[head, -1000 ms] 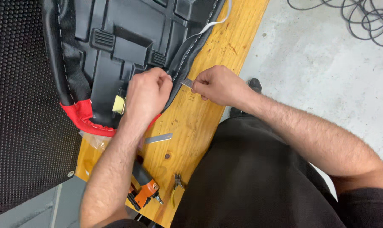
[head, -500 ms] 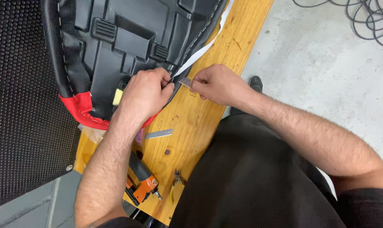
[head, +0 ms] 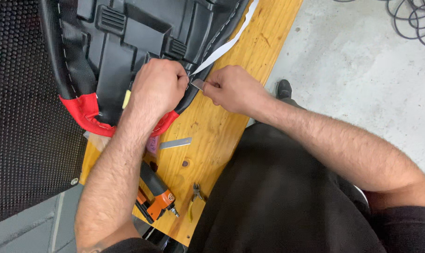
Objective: The person uses a flat metal tool to tuck a white ribbon into the seam of a black plastic object with red fabric trim. They work along the curved edge, pressing the ribbon into place, then rotate the object to continue the process on another section.
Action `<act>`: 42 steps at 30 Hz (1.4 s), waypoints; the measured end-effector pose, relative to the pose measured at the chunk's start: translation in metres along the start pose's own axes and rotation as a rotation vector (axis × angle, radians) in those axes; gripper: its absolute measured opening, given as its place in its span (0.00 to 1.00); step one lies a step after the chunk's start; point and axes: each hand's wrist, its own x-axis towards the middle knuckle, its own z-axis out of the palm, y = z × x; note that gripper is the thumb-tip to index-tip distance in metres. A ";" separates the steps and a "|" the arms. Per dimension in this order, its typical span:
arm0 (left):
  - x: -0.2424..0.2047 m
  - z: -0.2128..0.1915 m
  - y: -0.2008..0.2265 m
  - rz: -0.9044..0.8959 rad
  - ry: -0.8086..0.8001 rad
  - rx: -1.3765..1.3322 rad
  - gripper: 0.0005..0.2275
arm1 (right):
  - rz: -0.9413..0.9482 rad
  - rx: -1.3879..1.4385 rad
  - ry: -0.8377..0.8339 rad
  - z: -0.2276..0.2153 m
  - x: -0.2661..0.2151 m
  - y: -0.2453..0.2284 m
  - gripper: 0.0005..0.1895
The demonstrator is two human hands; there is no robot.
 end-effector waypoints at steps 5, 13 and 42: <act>-0.002 0.000 0.000 -0.003 -0.004 -0.014 0.10 | 0.017 -0.033 0.046 0.009 0.005 0.004 0.15; 0.000 0.006 -0.005 0.022 0.018 -0.063 0.12 | -0.040 -0.020 0.070 0.011 0.006 -0.003 0.15; 0.001 0.016 -0.006 0.006 0.082 -0.017 0.11 | 0.139 -0.031 0.006 0.018 0.002 -0.028 0.18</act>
